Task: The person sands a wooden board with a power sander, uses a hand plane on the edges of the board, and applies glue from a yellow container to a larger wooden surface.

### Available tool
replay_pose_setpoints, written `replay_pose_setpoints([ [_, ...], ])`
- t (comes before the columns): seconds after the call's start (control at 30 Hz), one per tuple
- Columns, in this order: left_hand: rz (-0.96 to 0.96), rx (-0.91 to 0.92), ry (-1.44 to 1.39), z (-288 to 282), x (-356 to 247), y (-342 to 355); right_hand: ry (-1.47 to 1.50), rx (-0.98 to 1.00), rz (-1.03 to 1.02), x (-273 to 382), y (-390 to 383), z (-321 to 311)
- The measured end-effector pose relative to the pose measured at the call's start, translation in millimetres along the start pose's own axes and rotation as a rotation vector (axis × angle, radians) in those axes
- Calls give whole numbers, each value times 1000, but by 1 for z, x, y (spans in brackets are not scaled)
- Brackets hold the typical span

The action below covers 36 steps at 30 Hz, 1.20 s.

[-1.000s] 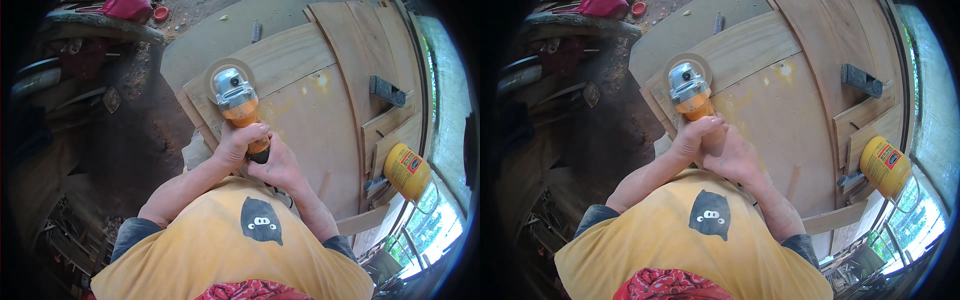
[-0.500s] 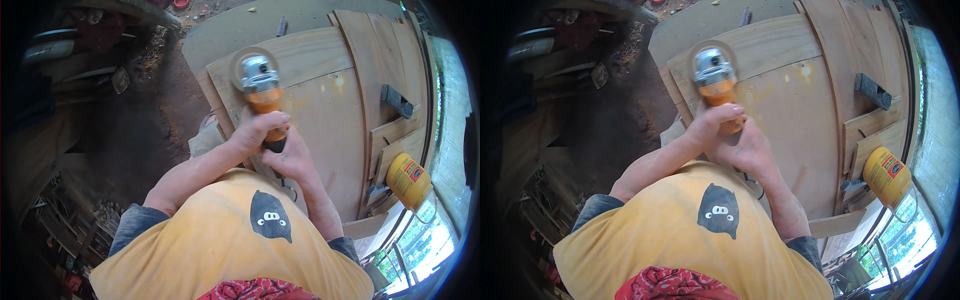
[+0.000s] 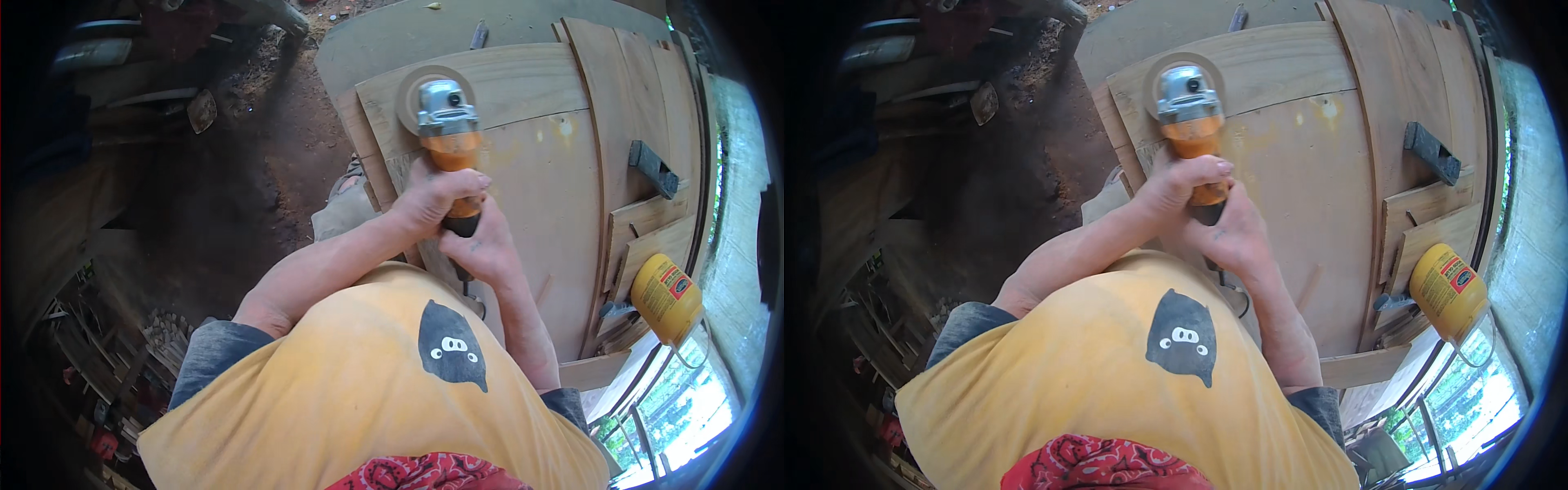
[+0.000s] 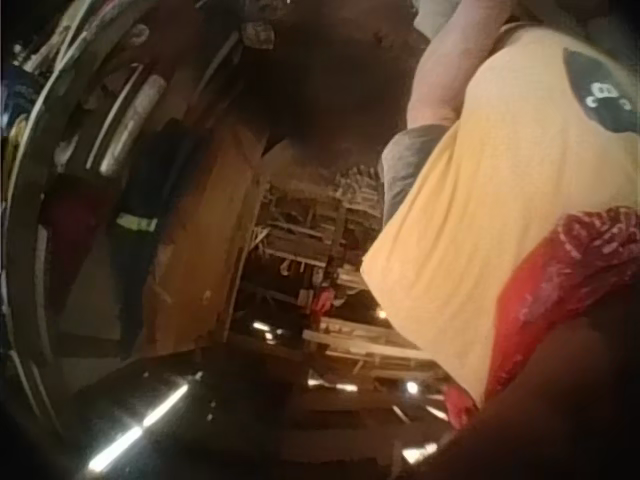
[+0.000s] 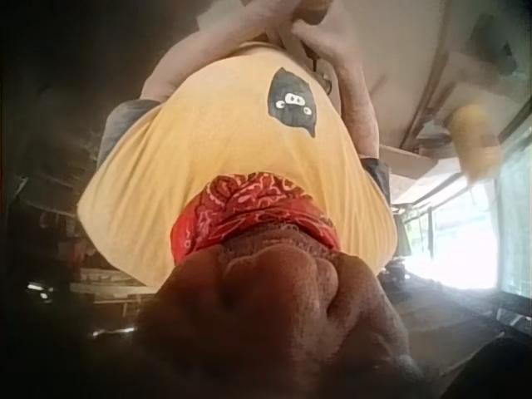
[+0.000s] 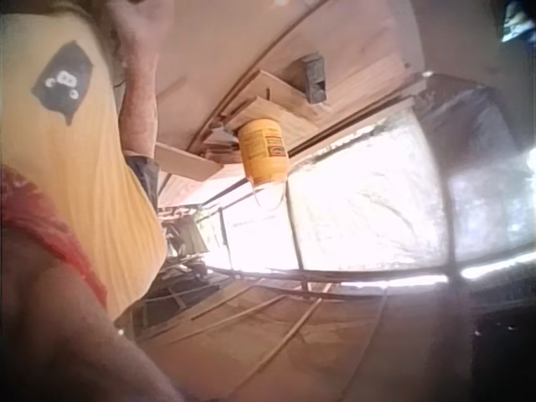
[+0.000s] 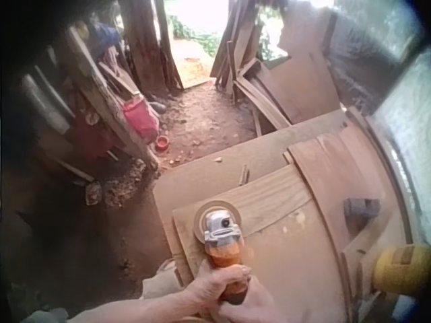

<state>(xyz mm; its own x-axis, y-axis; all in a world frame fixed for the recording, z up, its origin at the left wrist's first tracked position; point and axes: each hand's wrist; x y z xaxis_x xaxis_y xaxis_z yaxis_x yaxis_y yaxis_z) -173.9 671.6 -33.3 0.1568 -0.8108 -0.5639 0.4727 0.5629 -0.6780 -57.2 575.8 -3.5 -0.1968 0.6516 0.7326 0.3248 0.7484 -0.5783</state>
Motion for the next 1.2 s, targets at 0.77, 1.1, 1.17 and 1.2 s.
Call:
replay_pose_setpoints([
  [0.77,-90,-8,42,-5,30,-62,-173,-24,89,-22,-69,12],
  [1.1,-64,14,16,-9,30,-66,-112,39,118,-8,-69,16],
  [1.17,-63,33,-4,-9,31,-65,-82,-5,133,-7,-71,18],
  [1.2,-48,4,-15,-10,31,-65,-123,-7,118,-5,-70,19],
])
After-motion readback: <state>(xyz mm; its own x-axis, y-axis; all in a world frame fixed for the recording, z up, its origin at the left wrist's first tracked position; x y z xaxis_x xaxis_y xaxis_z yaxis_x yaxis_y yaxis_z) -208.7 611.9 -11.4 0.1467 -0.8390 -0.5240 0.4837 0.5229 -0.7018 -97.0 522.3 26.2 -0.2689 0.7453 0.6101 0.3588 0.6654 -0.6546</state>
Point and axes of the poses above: each hand's wrist, its own y-axis towards the middle knuckle, its own z-axis out of the palm, x = y × z, and after that the axes turned 6 degrees about -x, right-handed
